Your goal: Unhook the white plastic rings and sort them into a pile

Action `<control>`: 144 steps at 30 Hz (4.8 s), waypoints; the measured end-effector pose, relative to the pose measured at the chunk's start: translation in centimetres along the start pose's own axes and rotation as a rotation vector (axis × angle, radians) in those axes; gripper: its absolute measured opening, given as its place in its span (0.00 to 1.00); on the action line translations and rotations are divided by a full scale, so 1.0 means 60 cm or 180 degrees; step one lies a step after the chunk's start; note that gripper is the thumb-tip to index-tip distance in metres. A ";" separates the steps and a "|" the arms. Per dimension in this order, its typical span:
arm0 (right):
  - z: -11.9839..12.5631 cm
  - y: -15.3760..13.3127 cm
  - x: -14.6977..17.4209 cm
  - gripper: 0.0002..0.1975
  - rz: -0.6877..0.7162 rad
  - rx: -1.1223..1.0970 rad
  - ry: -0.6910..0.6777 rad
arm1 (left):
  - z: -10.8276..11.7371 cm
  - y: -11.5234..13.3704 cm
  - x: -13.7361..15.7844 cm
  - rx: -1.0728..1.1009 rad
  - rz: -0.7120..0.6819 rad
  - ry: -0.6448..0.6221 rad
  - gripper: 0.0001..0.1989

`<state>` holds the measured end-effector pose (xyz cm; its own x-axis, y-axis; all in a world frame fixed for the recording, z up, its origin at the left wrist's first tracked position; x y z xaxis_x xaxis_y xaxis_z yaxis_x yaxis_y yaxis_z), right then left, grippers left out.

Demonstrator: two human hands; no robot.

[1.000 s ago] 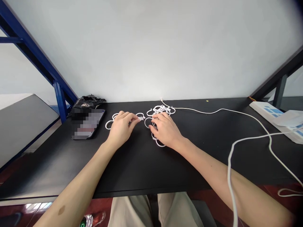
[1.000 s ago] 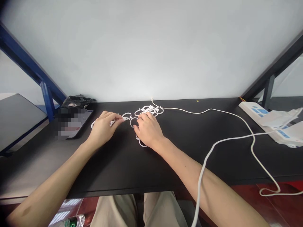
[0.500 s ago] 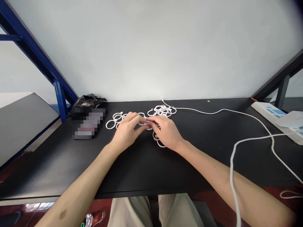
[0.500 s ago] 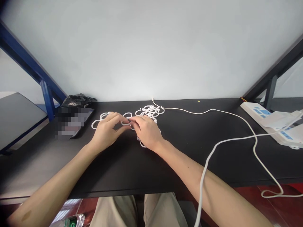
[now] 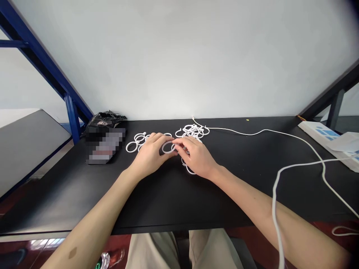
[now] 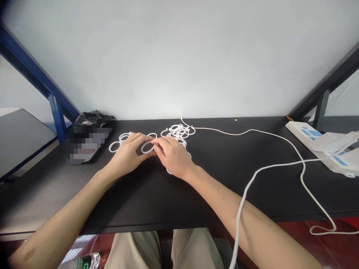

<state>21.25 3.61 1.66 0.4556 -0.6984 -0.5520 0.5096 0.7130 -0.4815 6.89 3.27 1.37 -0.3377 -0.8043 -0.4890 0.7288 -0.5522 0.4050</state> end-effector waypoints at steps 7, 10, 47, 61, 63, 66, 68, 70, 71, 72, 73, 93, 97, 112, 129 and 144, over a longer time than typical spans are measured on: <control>0.000 0.006 -0.003 0.08 0.0053 0.0105 0.0003 | -0.005 0.006 0.002 0.0144 0.0043 -0.0258 0.16; -0.001 0.006 -0.002 0.08 0.0044 0.0123 -0.0077 | -0.007 0.001 0.002 0.0122 0.0114 -0.0244 0.16; -0.005 0.015 0.000 0.08 0.0001 0.0643 -0.0216 | 0.037 -0.059 0.007 -0.1116 0.0836 0.0629 0.19; -0.010 0.009 0.000 0.08 0.0201 0.0528 -0.0351 | -0.016 -0.014 0.003 -0.0100 -0.0029 -0.0407 0.22; -0.012 0.009 0.001 0.08 0.0188 0.0408 -0.0452 | -0.016 -0.018 0.003 -0.0127 -0.0004 -0.0375 0.22; -0.012 0.007 0.002 0.09 0.0231 0.0157 -0.0439 | -0.012 -0.019 0.003 -0.0129 -0.0012 -0.0343 0.20; -0.009 0.008 0.002 0.14 0.0173 -0.0076 -0.0339 | -0.008 -0.019 0.003 -0.0121 0.0016 -0.0294 0.18; -0.006 0.011 0.002 0.18 0.0057 -0.0231 -0.0244 | -0.004 -0.018 0.003 -0.0090 0.0045 -0.0244 0.18; -0.006 0.013 0.002 0.18 0.0014 -0.0263 -0.0213 | -0.003 -0.017 0.003 -0.0067 0.0047 -0.0227 0.18; -0.006 0.015 0.002 0.17 -0.0006 -0.0273 -0.0193 | -0.002 -0.015 0.003 -0.0044 0.0043 -0.0223 0.17; -0.006 0.016 0.002 0.16 -0.0018 -0.0277 -0.0185 | -0.001 -0.014 0.003 -0.0020 0.0042 -0.0230 0.17; 0.003 0.021 -0.007 0.11 -0.0260 -0.0423 -0.0382 | -0.005 -0.003 0.003 0.0214 0.0011 -0.0466 0.16; 0.005 0.023 -0.006 0.11 -0.0275 -0.0395 -0.0462 | -0.006 0.000 0.004 0.0204 -0.0059 -0.0507 0.15; 0.022 0.039 -0.006 0.09 -0.0354 0.0457 0.0151 | 0.030 -0.043 0.002 -0.0893 0.0794 0.0316 0.21; 0.033 0.029 -0.001 0.07 -0.0104 0.1237 -0.0685 | 0.036 -0.042 0.000 -0.0855 0.0829 0.0406 0.13; 0.041 0.011 -0.002 0.06 -0.0184 0.0604 0.0194 | 0.017 -0.003 -0.001 0.0186 0.0316 -0.0091 0.14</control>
<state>23.31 3.99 3.09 0.3796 -0.7287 -0.5700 0.6646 0.6434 -0.3799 6.17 3.19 2.10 -0.2829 -0.8611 -0.4224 0.7237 -0.4807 0.4951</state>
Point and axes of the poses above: each hand's wrist, its own x-axis away from the middle knuckle, its own z-axis out of the back of the hand, y = z × x, the point moved 6 cm from there along -x, towards the middle knuckle
